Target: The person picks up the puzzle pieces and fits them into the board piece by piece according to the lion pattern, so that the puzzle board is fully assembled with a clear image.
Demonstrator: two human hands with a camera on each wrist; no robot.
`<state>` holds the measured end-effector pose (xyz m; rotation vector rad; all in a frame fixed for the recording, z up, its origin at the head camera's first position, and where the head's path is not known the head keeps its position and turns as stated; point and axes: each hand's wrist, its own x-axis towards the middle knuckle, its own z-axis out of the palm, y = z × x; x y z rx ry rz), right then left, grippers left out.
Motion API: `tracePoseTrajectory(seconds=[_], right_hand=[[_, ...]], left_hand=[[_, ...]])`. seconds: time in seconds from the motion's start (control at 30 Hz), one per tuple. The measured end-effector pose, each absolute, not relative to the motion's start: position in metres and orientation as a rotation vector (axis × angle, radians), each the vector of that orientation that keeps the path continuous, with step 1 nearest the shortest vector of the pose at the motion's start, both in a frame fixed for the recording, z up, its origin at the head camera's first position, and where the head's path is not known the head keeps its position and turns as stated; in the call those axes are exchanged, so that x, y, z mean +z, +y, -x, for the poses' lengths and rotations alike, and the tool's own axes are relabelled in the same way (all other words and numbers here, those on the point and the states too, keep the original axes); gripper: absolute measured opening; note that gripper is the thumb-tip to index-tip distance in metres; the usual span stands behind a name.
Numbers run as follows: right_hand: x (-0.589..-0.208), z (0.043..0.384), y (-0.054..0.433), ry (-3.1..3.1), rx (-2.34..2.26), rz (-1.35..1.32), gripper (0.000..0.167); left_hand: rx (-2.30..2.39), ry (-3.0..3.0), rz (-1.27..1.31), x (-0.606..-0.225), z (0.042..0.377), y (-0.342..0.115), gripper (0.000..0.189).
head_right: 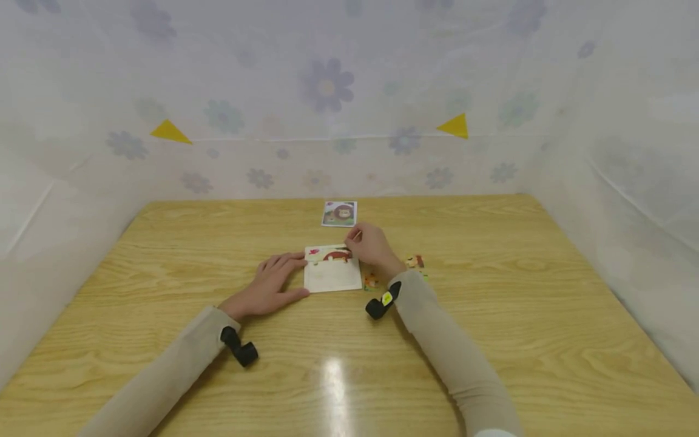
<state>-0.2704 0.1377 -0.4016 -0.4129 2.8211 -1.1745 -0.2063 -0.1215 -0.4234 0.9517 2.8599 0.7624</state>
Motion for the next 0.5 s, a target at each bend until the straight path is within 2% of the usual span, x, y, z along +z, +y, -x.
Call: tracePoseTrajectory(seconds=[0.17,0.5], right_hand=[[-0.399,0.272,0.154,2.747,-1.231,0.423,0.017],[-0.393,0.270,0.186,2.697,-1.052,0.587,0.027]], left_hand=[[0.757,2.855,-0.957,-0.424,0.207,-0.121,0.064],[0.757,2.867,-0.967,-0.427,0.208,-0.123,0.063]])
